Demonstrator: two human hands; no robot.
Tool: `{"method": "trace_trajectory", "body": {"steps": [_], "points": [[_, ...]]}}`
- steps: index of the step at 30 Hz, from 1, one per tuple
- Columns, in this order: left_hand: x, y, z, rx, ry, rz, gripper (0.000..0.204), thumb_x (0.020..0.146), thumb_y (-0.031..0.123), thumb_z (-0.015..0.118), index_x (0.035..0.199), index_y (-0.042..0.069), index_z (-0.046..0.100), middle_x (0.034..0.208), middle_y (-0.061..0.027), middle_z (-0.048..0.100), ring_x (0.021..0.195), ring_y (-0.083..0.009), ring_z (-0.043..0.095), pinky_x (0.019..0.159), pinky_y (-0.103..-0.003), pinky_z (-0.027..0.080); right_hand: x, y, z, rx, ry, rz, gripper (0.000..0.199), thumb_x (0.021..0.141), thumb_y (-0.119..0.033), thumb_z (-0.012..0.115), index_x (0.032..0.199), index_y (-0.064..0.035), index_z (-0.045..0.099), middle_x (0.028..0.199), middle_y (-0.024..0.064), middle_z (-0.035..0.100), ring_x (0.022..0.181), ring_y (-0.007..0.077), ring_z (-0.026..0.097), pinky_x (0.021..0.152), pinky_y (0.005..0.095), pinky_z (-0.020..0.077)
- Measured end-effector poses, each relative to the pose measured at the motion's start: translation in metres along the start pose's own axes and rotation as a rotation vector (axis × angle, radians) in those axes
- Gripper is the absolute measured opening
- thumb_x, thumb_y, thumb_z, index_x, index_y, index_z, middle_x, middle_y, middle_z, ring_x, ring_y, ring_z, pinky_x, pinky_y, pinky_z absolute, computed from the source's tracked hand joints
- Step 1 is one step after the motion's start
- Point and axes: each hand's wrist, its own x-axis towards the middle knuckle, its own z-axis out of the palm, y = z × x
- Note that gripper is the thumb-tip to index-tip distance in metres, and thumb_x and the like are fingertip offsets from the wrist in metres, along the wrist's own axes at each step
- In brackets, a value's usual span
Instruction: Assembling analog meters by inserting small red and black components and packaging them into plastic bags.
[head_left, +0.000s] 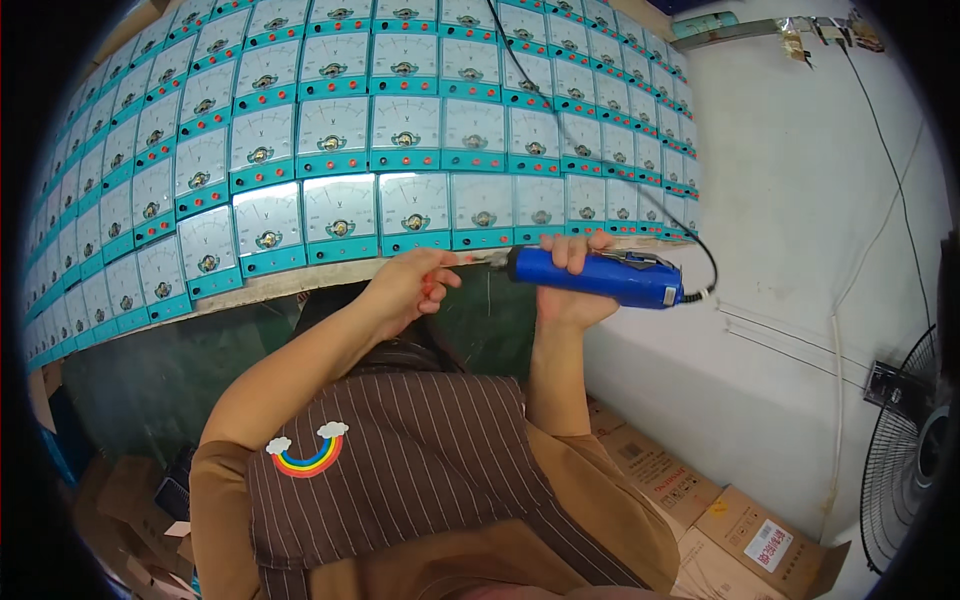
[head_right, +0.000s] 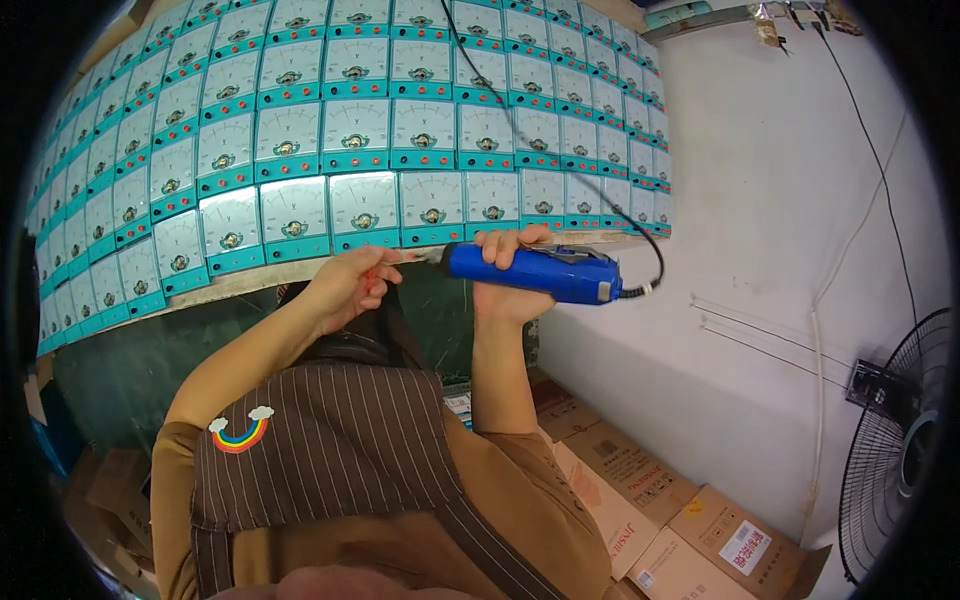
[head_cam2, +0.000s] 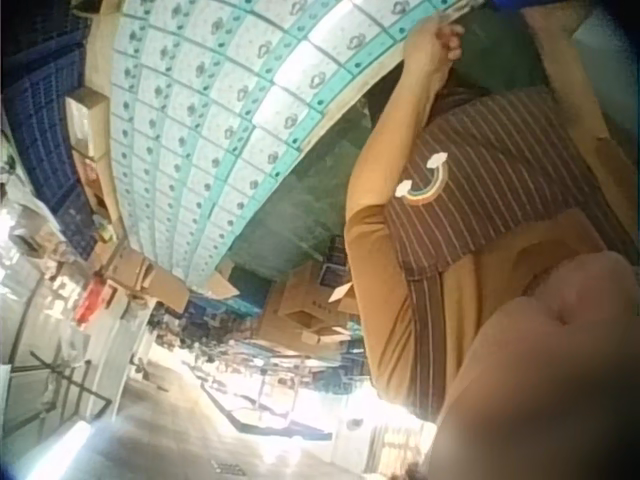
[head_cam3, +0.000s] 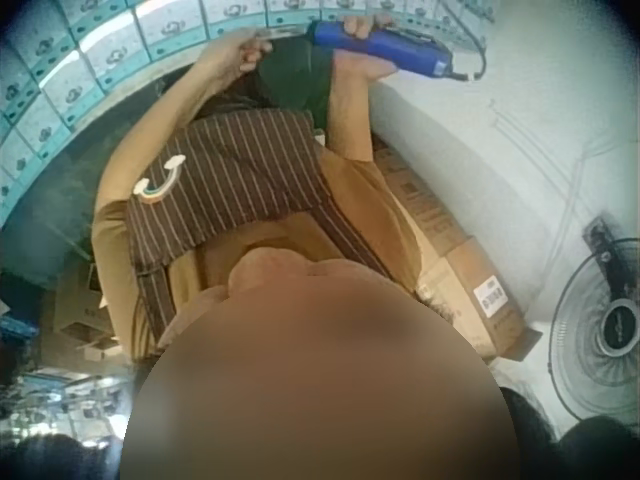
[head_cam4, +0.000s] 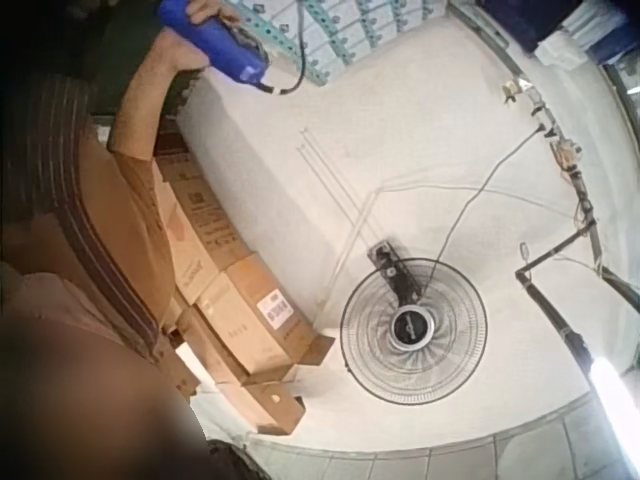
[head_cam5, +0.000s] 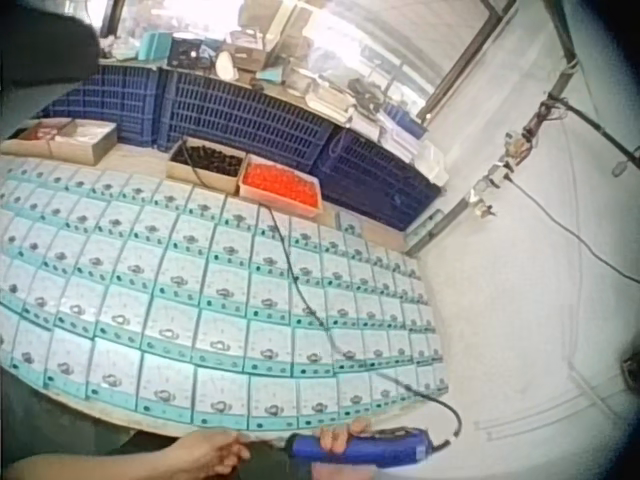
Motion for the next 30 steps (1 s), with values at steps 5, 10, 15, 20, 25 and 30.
{"method": "trace_trajectory", "body": {"steps": [5, 10, 15, 20, 25, 30], "points": [[-0.002, -0.011, -0.027, 0.102, -0.021, -0.021, 0.018, 0.093, 0.016, 0.044, 0.099, 0.000, 0.052, 0.075, -0.0064, 0.053, 0.061, -0.0090, 0.044, 0.052, -0.023, 0.035, 0.008, 0.013, -0.020, -0.372, -0.069, -0.234, 0.055, 0.084, -0.057, 0.033, 0.091, -0.0062, 0.052, 0.059, 0.0093, 0.051, 0.059, 0.0206, 0.049, 0.068, 0.0360, 0.0378], [-0.010, -0.012, -0.039, 0.140, -0.071, -0.047, 0.020, 0.094, 0.017, 0.042, 0.097, 0.000, 0.053, 0.072, -0.0073, 0.057, 0.055, -0.0077, 0.044, 0.046, -0.020, 0.033, 0.010, 0.026, -0.028, -0.385, -0.046, -0.257, 0.055, 0.082, -0.059, 0.036, 0.089, -0.0059, 0.051, 0.059, 0.0094, 0.051, 0.057, 0.0210, 0.049, 0.066, 0.0354, 0.0386], [-0.010, -0.015, -0.039, 0.153, -0.099, 0.011, 0.020, 0.093, 0.019, 0.047, 0.095, 0.002, 0.057, 0.072, -0.0042, 0.058, 0.053, -0.0055, 0.042, 0.044, -0.019, 0.031, 0.005, 0.038, -0.024, -0.522, -0.175, -0.224, 0.066, 0.078, -0.070, 0.037, 0.086, -0.0051, 0.046, 0.063, 0.0114, 0.055, 0.060, 0.0207, 0.052, 0.063, 0.0337, 0.0422], [-0.010, -0.012, -0.036, 0.183, -0.026, 0.033, 0.020, 0.091, 0.020, 0.051, 0.097, 0.004, 0.060, 0.068, 0.0016, 0.053, 0.053, -0.0044, 0.040, 0.045, -0.018, 0.030, -0.001, 0.049, -0.022, -0.498, -0.194, -0.249, 0.059, 0.079, -0.061, 0.040, 0.085, -0.0035, 0.048, 0.063, 0.0127, 0.055, 0.060, 0.0247, 0.053, 0.062, 0.0347, 0.0420], [-0.013, -0.008, -0.040, 0.109, 0.043, 0.039, 0.015, 0.091, 0.019, 0.051, 0.088, 0.005, 0.054, 0.061, 0.0024, 0.048, 0.047, -0.0037, 0.034, 0.040, -0.018, 0.024, 0.015, 0.009, -0.019, -0.192, -0.036, -0.153, 0.046, 0.087, -0.049, 0.034, 0.092, -0.0075, 0.051, 0.061, 0.0087, 0.053, 0.062, 0.0208, 0.050, 0.072, 0.0362, 0.0394], [-0.010, -0.011, -0.028, 0.014, -0.006, 0.068, 0.019, 0.092, 0.022, 0.051, 0.085, 0.005, 0.051, 0.058, 0.0023, 0.044, 0.044, -0.0035, 0.031, 0.038, -0.017, 0.022, -0.011, 0.020, 0.019, 0.081, -0.187, 0.157, 0.046, 0.086, -0.050, 0.034, 0.091, -0.0085, 0.053, 0.059, 0.0064, 0.051, 0.062, 0.0203, 0.048, 0.071, 0.0355, 0.0349]]}}
